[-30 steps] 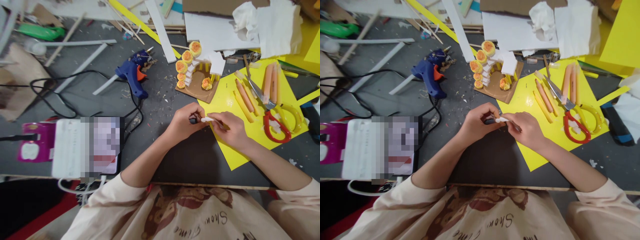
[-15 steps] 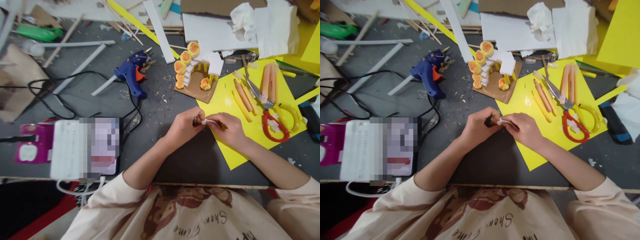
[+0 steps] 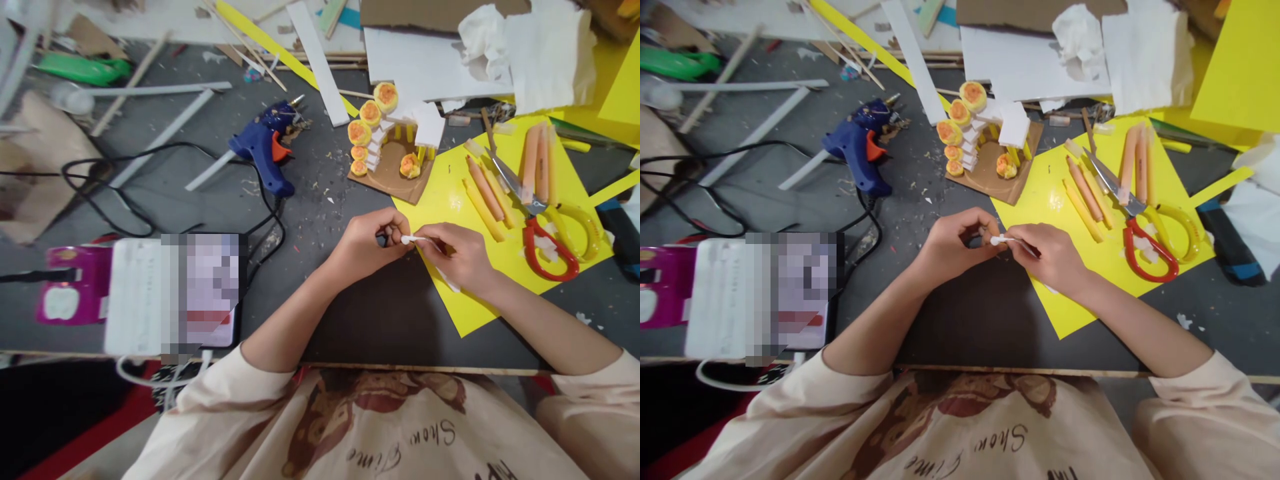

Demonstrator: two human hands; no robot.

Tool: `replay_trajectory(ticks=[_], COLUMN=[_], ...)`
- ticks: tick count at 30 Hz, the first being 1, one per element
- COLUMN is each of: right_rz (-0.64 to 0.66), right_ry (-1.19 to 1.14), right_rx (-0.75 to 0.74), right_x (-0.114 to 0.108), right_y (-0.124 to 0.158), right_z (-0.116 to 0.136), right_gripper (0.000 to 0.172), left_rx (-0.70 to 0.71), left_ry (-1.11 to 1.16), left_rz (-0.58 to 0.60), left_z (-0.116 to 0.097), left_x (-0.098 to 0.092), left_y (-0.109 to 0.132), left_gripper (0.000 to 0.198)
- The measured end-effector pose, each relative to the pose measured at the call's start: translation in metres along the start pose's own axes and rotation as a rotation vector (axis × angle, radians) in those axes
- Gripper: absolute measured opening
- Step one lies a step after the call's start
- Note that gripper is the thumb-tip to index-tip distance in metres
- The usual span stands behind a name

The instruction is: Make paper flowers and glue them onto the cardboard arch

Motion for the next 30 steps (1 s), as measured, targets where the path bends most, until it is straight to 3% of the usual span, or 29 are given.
replay_trajectory(ticks=[6, 13, 20, 25, 30], right_rz=[0.002, -0.004, -0.050, 0.018, 0.061], right_ry=[-0.039, -0.022, 0.106, 0.064, 0.045], right_rx=[0.023, 0.023, -0.068, 0.030, -0.009], right_x=[0.000, 0.003, 0.003, 0.003, 0.002], right_y=[-0.001, 0.001, 0.003, 0.000, -0.001], right_z=[0.000, 0.000, 0.001, 0.002, 0.000], right_gripper=[0.009, 0.010, 0.011, 0.009, 0.013], left_rx=[0.218, 0.265, 0.262, 0.328, 0.313], left_ry=[-0.194, -0.309, -0.394, -0.497, -0.488], left_rz=[0.000, -0.003, -0.006, -0.033, -0.038], left_z=[0.001, 0.002, -0.003, -0.004, -0.001], left_x=[-0.004, 0.000, 0.007, 0.008, 0.007], left_y=[-0.001, 0.004, 0.007, 0.008, 0.008], left_gripper=[0.018, 0.019, 0.018, 0.020, 0.026])
Point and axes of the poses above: each hand's wrist, its own y-axis away from the middle knuckle, its own x-axis out of the palm, z = x × y, the point moved 1 cm from there along -y, towards the middle knuckle, and after that the axes turned 13 degrees about x, right-handed, at the moved point
